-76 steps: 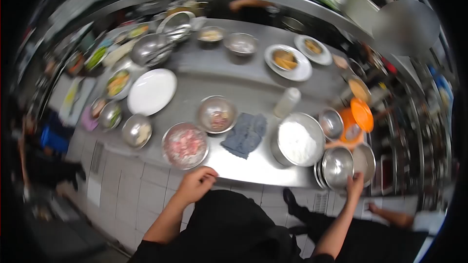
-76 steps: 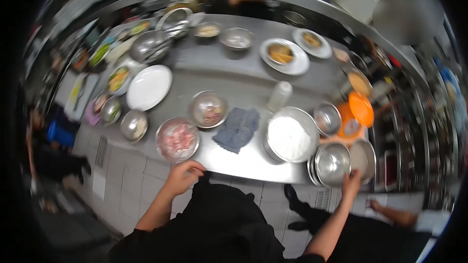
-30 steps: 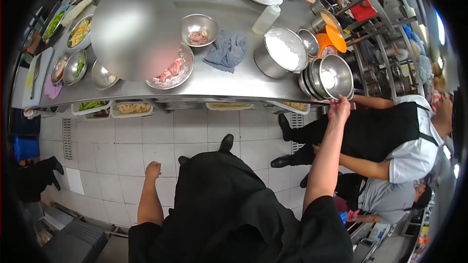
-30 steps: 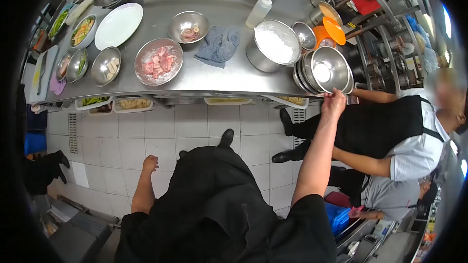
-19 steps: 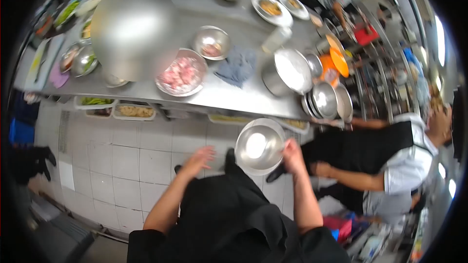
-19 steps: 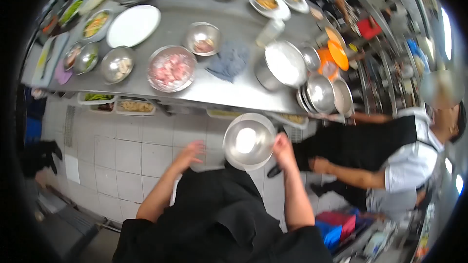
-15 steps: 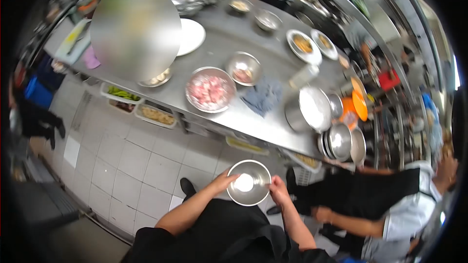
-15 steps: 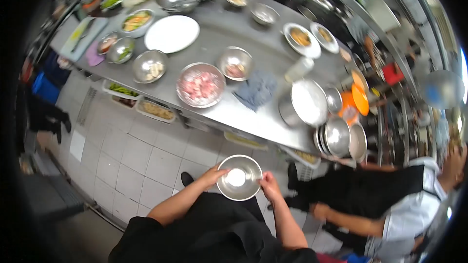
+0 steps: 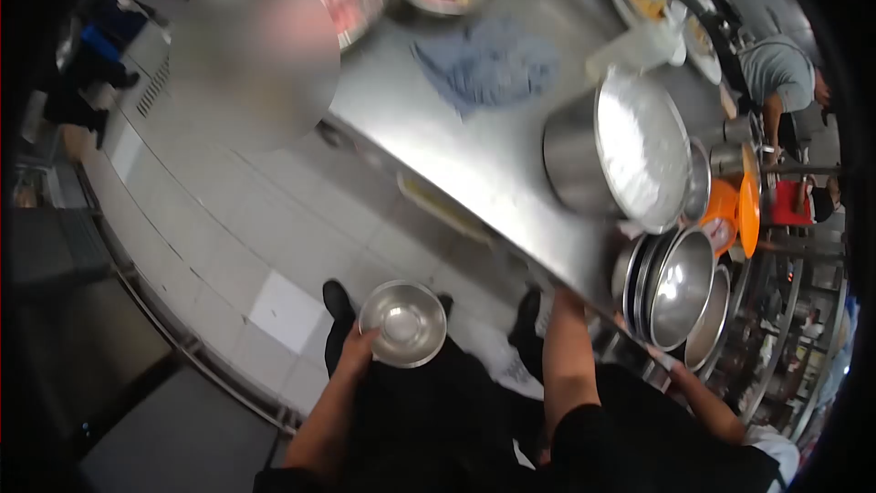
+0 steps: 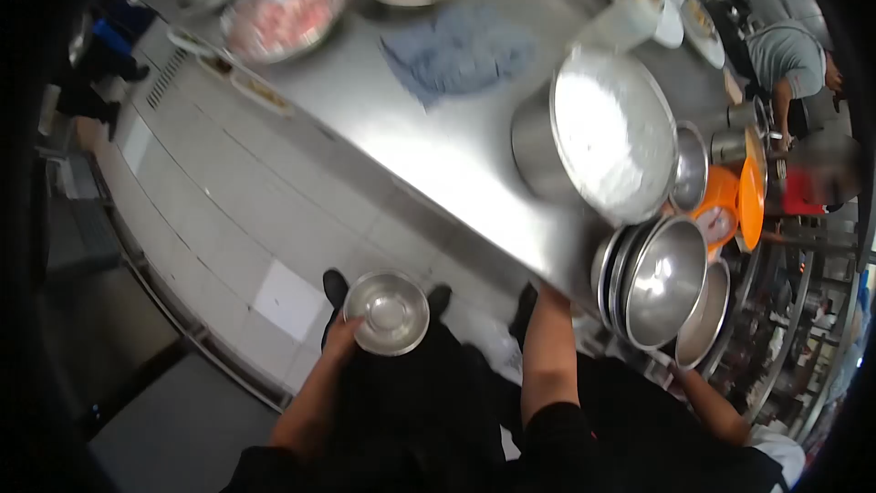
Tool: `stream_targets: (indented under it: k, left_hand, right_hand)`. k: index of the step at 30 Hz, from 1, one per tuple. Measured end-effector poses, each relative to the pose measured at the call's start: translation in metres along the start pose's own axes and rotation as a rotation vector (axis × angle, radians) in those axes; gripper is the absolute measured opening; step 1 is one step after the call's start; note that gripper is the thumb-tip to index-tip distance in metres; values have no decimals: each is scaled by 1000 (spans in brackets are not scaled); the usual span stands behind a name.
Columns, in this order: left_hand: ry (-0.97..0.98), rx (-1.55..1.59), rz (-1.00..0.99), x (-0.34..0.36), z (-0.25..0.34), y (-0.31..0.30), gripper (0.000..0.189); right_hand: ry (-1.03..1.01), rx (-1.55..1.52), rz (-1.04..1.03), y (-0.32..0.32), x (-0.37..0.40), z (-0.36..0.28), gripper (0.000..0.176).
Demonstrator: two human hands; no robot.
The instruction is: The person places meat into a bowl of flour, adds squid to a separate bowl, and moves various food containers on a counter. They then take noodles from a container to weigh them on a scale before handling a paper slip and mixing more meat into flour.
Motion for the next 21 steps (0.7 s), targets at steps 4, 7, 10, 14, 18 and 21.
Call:
stream_targets:
  k: [4,7,10,14,18,21]
  left_hand:
    - [-57,-123,50,-9,-36,27,51]
    - [22,-198,-62,-28,-50,49,55]
    - [72,-185,-64,-42,-52,61,54]
    - [50,-376,-154,-65,-56,99,55]
    - [233,-563,-229,-65,-34,186,58]
    - [320,-441,-228,-57,-26,232,56]
  right_hand:
    - [22,-35,-53,-42,18,24,37]
    - [48,-76,-67,-81,28,44,37]
    - [52,-64,-83,-92,21,49,37]
    - [60,155,-183,-39,-34,66,37]
    - [141,349,-299,3,-72,102,38]
    - [132,429,-267,-6,-66,127,38]
Point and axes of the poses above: each hand's wrist, its own x-axis away from the middle knuckle, its own y-axis out of the palm, z = x × y, the point moved 8 cm from there along -x, towards the middle knuckle, and after that the axes turned 10 degrees about -y, right-handed, at the moved point
